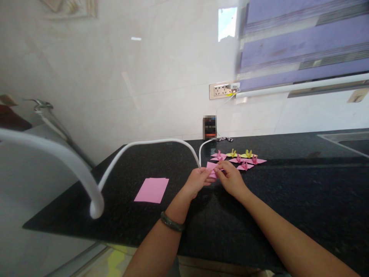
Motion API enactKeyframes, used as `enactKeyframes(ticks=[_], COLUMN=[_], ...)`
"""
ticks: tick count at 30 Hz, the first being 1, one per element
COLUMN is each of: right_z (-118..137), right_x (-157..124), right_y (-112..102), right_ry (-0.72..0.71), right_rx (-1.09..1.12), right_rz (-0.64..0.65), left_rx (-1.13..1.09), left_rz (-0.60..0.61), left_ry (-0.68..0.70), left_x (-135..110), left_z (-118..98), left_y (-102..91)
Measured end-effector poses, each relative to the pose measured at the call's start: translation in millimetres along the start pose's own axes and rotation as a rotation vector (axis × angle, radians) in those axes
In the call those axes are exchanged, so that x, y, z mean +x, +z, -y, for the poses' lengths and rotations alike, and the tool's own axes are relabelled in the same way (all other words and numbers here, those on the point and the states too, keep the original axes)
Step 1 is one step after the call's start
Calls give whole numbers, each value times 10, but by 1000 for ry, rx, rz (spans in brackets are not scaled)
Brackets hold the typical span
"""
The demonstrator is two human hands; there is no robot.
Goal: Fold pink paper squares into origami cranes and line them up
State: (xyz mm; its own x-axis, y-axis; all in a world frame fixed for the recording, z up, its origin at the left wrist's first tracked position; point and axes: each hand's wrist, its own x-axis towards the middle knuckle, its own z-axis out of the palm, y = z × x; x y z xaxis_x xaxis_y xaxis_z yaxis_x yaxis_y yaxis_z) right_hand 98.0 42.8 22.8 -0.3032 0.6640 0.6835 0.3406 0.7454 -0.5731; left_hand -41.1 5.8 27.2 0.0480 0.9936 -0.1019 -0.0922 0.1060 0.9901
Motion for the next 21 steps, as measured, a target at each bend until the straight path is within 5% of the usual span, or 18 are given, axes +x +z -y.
enactKeyframes(ticks=[15,21], right_z=[-23,-77], right_x=[-9,-17], right_y=[8,41], right_ry=[26,262], right_rx=[56,160], right_rz=[61,21], left_rx=[132,162], left_rz=[-37,-44], left_ry=[47,56], left_x=[10,5], left_z=[24,17], left_y=[4,7])
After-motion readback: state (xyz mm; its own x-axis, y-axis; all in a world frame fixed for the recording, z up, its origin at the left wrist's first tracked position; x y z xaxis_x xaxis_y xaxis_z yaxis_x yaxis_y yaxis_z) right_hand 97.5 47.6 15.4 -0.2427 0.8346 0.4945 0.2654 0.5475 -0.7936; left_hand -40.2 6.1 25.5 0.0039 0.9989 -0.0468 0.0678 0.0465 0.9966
